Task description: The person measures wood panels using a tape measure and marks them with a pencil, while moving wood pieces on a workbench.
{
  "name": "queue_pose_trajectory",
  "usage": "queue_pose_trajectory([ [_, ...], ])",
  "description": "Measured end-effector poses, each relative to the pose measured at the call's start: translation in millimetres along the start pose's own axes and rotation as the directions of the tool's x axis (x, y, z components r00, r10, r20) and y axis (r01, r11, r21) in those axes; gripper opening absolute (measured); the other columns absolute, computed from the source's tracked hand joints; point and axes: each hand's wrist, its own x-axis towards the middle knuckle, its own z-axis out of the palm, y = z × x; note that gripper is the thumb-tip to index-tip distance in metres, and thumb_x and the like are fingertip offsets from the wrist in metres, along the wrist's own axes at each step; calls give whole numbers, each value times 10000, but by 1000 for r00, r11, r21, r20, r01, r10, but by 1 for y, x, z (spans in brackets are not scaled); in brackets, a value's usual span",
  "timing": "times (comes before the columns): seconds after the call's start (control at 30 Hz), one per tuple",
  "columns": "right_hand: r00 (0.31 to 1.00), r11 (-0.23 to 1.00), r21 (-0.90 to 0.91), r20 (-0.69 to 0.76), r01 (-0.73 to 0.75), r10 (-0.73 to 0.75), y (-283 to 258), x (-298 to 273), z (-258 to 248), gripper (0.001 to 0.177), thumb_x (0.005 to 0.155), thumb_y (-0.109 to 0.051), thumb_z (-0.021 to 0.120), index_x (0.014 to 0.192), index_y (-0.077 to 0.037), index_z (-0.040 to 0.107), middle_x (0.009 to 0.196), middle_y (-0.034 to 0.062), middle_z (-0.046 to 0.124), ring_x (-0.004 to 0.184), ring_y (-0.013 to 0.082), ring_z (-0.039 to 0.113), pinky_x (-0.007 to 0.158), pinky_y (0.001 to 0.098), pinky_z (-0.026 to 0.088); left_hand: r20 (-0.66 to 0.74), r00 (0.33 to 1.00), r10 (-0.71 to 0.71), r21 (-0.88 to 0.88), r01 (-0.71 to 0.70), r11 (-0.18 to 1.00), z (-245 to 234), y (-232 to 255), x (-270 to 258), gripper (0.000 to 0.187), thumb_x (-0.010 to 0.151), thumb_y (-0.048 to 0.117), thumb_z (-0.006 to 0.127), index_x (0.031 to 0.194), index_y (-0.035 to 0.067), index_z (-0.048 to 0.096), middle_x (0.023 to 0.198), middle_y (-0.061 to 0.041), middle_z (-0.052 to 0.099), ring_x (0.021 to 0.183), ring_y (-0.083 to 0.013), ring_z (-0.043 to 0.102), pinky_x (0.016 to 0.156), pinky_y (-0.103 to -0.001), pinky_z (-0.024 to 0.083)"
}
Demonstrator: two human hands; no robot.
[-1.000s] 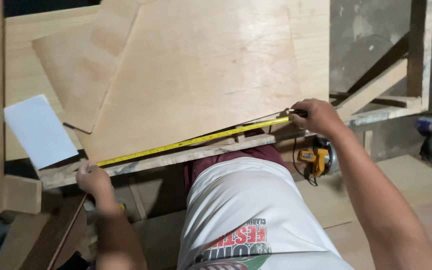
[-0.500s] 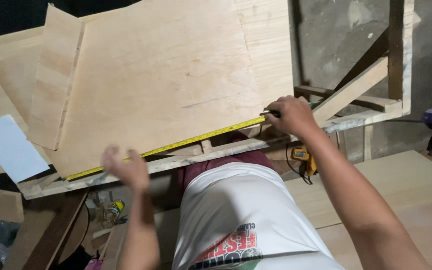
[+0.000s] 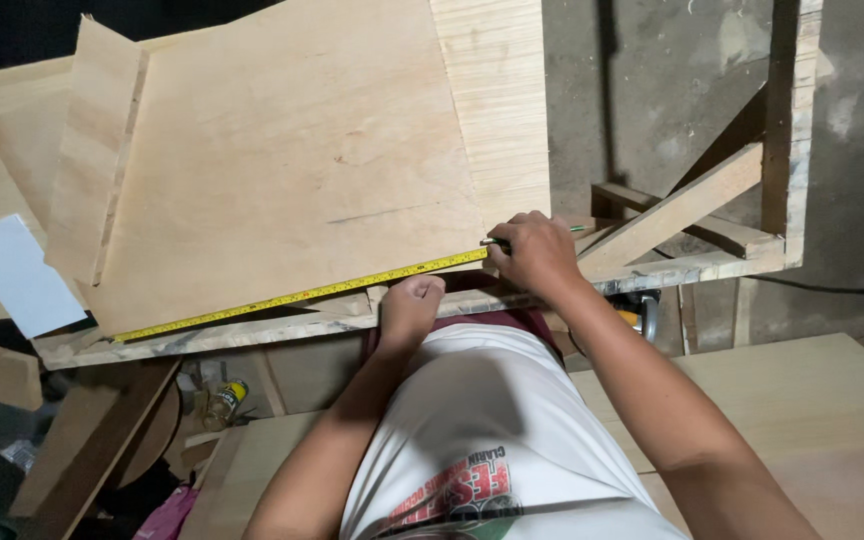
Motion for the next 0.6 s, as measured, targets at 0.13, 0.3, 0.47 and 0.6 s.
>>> queue_pose_trajectory([
  [0.13, 1000, 999, 33, 20, 4, -5, -2, 0, -7, 225, 1009, -442, 694, 1155, -346, 835, 1131, 24, 802, 1128, 283, 735, 929, 442, 489, 322, 921, -217, -697, 386, 604, 19, 14, 5, 461, 1006, 246, 747, 1387, -12, 713, 1163, -177, 794, 926, -179, 744, 729, -246, 624],
  [0.3, 999, 999, 53, 45, 6, -8, -2, 1, -9, 238, 1014, -425, 683, 1168, -331, 837, 1152, 50, 804, 1151, 301, 731, 968, 451, 479, 400, 892, -209, -834, 449, 320, 23, 32, 8, 341, 1068, 283, 770, 1249, 1, 707, 1093, -114, 767, 893, -165, 708, 682, -196, 496],
  [0.47, 998, 998, 61, 56, 1, -4, -2, 3, -9, 251, 1006, -396, 701, 1195, -304, 839, 1161, 80, 807, 1147, 327, 735, 954, 469, 488, 378, 903, -206, -811, 430, 396, 26, 40, 11, 389, 1040, 339, 805, 1158, -30, 764, 970, -95, 748, 866, -147, 697, 644, -178, 473],
  [0.6, 996, 999, 33, 94, 1, -4, 0, 6, -10, 268, 1014, -420, 683, 1214, -323, 834, 1193, 63, 807, 1179, 311, 731, 970, 450, 493, 376, 905, -200, -812, 426, 398, 31, 38, 16, 406, 1026, 352, 823, 1128, -39, 779, 938, -96, 733, 862, -145, 700, 634, -180, 477],
])
